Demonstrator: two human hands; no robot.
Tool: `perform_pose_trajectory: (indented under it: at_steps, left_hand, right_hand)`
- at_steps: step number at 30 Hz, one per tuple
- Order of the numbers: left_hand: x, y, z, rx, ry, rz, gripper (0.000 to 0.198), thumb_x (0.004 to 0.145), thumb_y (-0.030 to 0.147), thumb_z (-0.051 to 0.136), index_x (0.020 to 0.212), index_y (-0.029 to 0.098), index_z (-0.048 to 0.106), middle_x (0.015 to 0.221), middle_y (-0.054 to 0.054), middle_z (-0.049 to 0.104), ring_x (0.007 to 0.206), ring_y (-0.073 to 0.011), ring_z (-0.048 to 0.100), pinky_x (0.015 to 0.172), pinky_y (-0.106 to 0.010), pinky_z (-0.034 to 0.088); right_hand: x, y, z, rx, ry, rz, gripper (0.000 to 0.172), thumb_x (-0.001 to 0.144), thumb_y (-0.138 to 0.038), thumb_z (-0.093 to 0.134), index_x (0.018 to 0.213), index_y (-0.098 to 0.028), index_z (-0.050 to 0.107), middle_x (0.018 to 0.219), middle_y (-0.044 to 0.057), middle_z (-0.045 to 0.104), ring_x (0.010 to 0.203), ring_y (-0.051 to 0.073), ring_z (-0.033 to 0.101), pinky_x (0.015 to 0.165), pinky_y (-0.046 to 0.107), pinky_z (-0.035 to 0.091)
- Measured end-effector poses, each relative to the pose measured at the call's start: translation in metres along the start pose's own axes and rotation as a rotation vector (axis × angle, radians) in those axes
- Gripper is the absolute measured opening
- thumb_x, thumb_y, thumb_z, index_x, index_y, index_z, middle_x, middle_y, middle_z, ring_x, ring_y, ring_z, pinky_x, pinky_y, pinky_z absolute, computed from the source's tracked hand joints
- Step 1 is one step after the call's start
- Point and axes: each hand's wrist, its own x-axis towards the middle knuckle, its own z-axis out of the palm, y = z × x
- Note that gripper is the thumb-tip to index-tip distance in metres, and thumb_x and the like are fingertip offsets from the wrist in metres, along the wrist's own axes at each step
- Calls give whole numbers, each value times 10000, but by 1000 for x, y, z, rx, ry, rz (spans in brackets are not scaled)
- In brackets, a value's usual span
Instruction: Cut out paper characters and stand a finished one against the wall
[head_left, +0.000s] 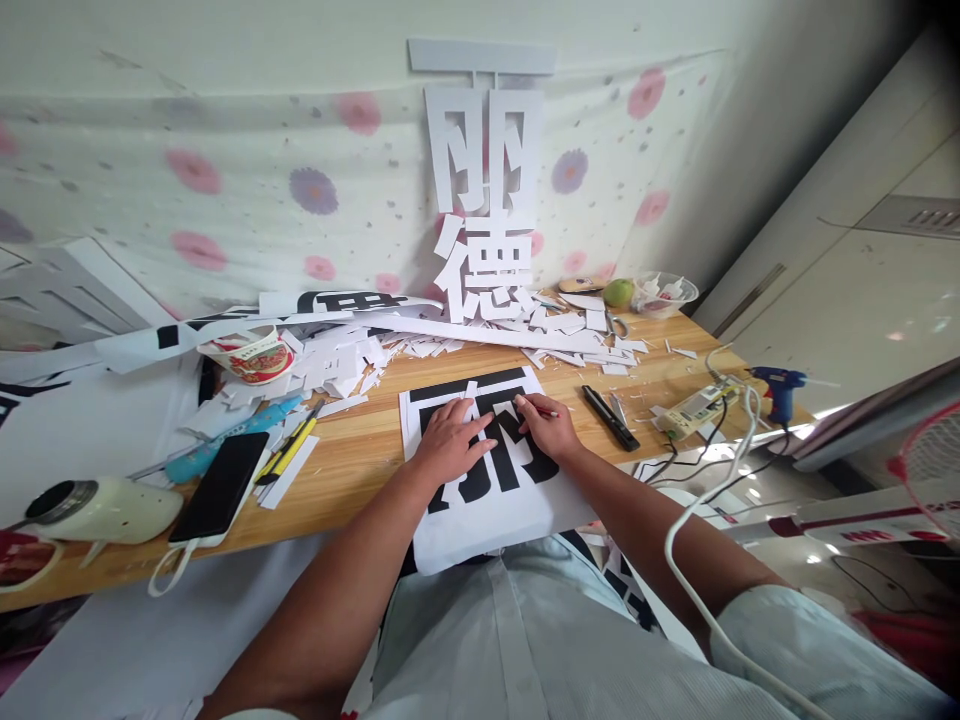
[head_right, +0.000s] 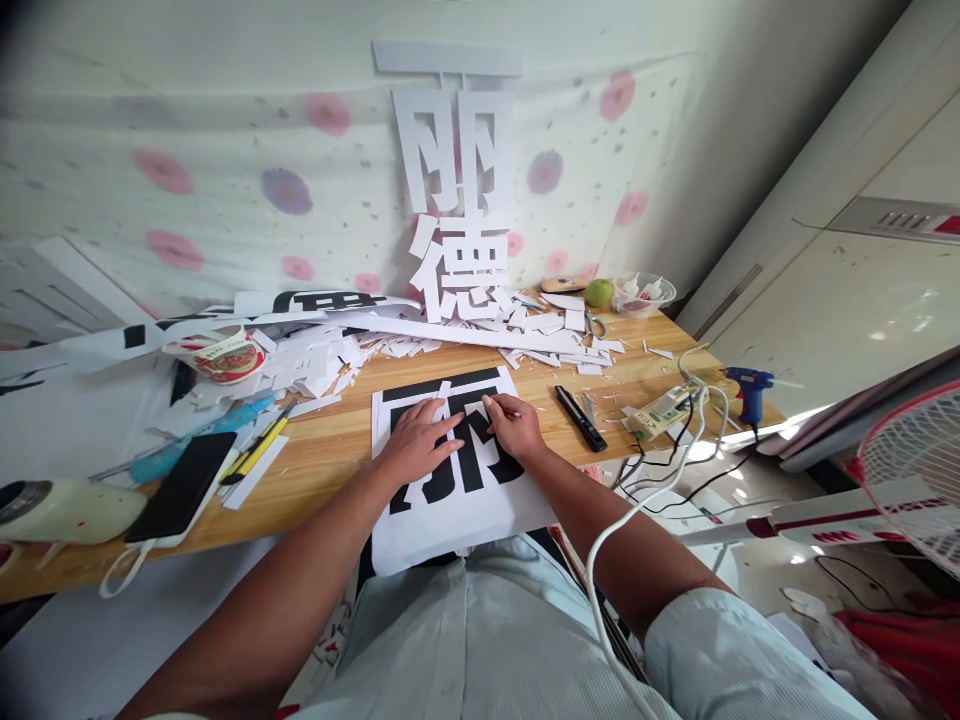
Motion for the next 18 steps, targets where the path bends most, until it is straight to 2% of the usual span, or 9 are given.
perform_pose_trajectory:
  at_steps: [5,8,10,13,18]
  left_hand:
    - [-1,2,2,-23,4,-19,541,1052,581,700,1547,363,707,1697,-132,499,1578,-415,433,1297,-621,377]
    - [-1,1,4,-32,11,-14,538,1049,577,706,1545,369,709,1691,-134,499,1580,-419,427,1293,-617,380]
    - [-1,1,4,-42,20,-14,529,1045,569,714,1539,379,712,1688,-128,502,1579,-418,425,1288,-618,385]
    - [-1,3,2,-53,27,-23,517,1035,567,727,1521,391,723,1688,-112,506,1580,-411,420,1287,-616,389]
    - [-1,4,0,-73,27,-28,525,1027,567,737,1515,373,730,1688,-119,508,1572,-412,427,1292,-615,380]
  right_hand:
    - [1,-5,-5,8,-10,5,574,902,-797,711,907,-229,797,762,50,781,589,239,743,627,348,587]
    - [2,-12,-3,23,19,16,584,882,-795,729,942,-219,808,819,68,803,597,233,746,617,343,591]
    - [4,-17,3,23,40,21,570,898,-780,718,917,-217,806,868,77,816,589,217,738,595,330,579]
    - [9,-20,18,15,24,33,542,915,-749,709,842,-219,791,837,71,810,560,201,717,546,313,547]
    - [18,-13,33,12,14,54,483,924,-694,715,864,-221,797,809,58,804,539,192,701,534,306,543]
